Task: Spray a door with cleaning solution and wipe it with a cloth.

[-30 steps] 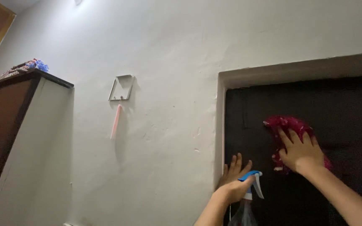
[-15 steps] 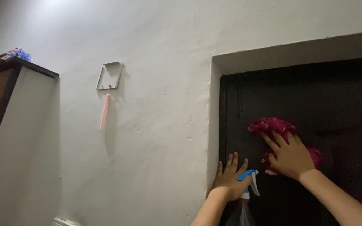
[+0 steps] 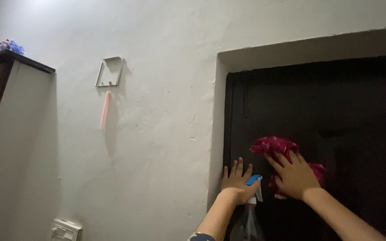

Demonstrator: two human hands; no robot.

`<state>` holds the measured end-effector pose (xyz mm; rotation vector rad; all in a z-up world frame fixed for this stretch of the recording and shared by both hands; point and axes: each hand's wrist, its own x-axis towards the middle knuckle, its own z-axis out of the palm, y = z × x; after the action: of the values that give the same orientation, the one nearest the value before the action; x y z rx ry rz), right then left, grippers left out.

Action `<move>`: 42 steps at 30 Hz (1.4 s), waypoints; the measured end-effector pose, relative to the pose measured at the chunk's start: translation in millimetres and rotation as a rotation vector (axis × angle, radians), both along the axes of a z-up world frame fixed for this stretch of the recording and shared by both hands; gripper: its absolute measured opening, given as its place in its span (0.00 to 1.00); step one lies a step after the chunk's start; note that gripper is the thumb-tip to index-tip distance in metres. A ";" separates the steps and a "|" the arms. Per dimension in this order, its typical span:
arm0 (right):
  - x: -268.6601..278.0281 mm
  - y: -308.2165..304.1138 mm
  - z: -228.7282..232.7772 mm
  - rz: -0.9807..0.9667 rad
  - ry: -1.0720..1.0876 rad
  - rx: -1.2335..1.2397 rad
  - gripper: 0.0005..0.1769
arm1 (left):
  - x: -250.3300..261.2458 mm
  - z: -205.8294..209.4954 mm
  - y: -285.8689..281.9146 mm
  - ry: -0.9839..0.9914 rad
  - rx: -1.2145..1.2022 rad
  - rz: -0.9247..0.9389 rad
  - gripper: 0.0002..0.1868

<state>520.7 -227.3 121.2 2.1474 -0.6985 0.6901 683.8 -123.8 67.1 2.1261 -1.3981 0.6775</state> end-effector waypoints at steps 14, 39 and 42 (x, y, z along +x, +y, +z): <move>-54.7 -0.7 111.3 -0.384 0.058 0.093 0.44 | -13.3 18.5 21.9 -0.066 0.203 0.112 0.42; -64.0 -41.0 105.4 -0.197 -0.074 -0.051 0.54 | -109.5 27.7 -49.1 -0.038 0.143 0.087 0.43; -104.9 -107.2 121.9 -0.174 -0.312 -0.008 0.58 | -154.8 16.6 -115.7 -0.205 0.079 -0.074 0.44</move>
<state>415.8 -334.5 243.1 1.9617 -1.0313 0.9409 528.9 -239.5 83.7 2.1011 -1.6275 0.8433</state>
